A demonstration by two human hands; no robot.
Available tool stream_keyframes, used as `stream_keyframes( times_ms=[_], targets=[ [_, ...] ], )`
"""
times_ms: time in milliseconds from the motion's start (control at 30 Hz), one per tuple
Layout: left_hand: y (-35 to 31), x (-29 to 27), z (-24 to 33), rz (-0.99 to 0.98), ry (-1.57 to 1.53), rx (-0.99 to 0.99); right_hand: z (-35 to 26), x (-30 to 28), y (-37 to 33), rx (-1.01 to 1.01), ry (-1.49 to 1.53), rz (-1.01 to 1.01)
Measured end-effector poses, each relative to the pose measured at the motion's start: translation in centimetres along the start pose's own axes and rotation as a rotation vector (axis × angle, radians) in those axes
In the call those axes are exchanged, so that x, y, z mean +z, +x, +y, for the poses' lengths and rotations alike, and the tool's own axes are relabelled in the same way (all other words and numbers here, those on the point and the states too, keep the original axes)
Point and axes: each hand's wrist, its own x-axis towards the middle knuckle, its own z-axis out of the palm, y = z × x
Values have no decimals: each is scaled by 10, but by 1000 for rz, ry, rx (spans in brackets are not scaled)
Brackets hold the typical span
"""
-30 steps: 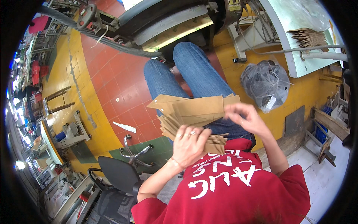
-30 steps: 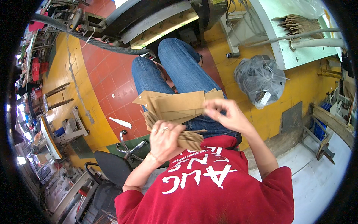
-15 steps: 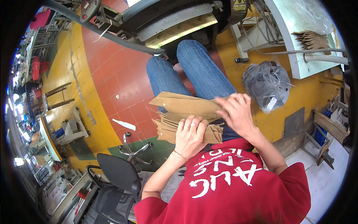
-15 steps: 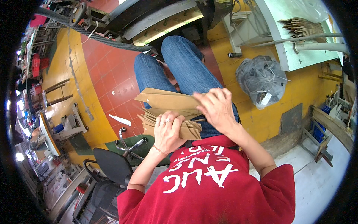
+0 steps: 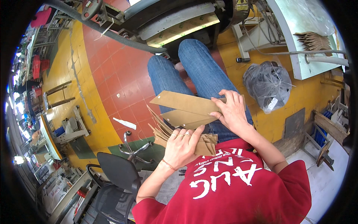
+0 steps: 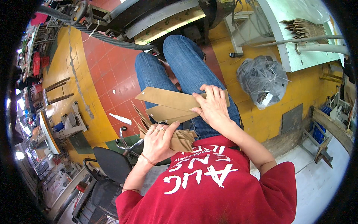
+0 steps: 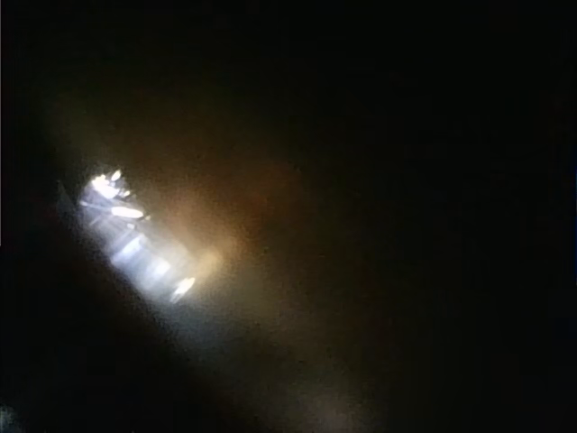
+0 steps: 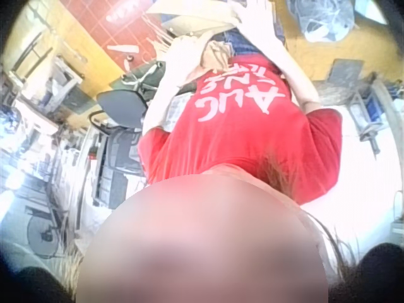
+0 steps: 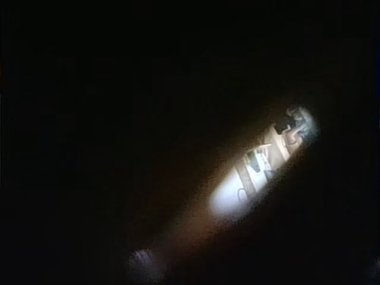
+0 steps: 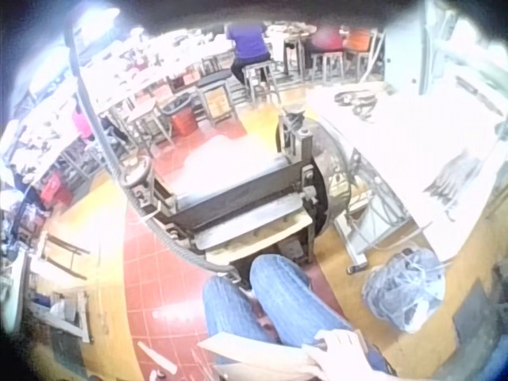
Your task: The person sits at a sanding machine and feeds flat cardboard pieces through the rollers one at a time. They stack the processed pieces on a nearby surface and occasionally adjust the pile.
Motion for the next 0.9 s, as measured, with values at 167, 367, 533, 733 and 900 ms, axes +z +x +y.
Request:
stream_keyframes(
  times_ms=[167, 367, 533, 733, 900],
  targets=[
    [18, 17, -4, 27, -3, -13, 2, -2, -5, -114, 28, 101],
    [22, 24, -9, 141, 23, 177, 5, -21, -20, -193, 712, -311],
    [15, 12, -3, 5, -14, 111, 13, -31, -23, 233, 1004, -385],
    [5, -17, 33, 11, 45, -53, 13, -19, -18, 250, 65, 25],
    [15, -21, 47, -165, 112, -303, 8, -6, -21, 180, 63, 55]
  ],
)
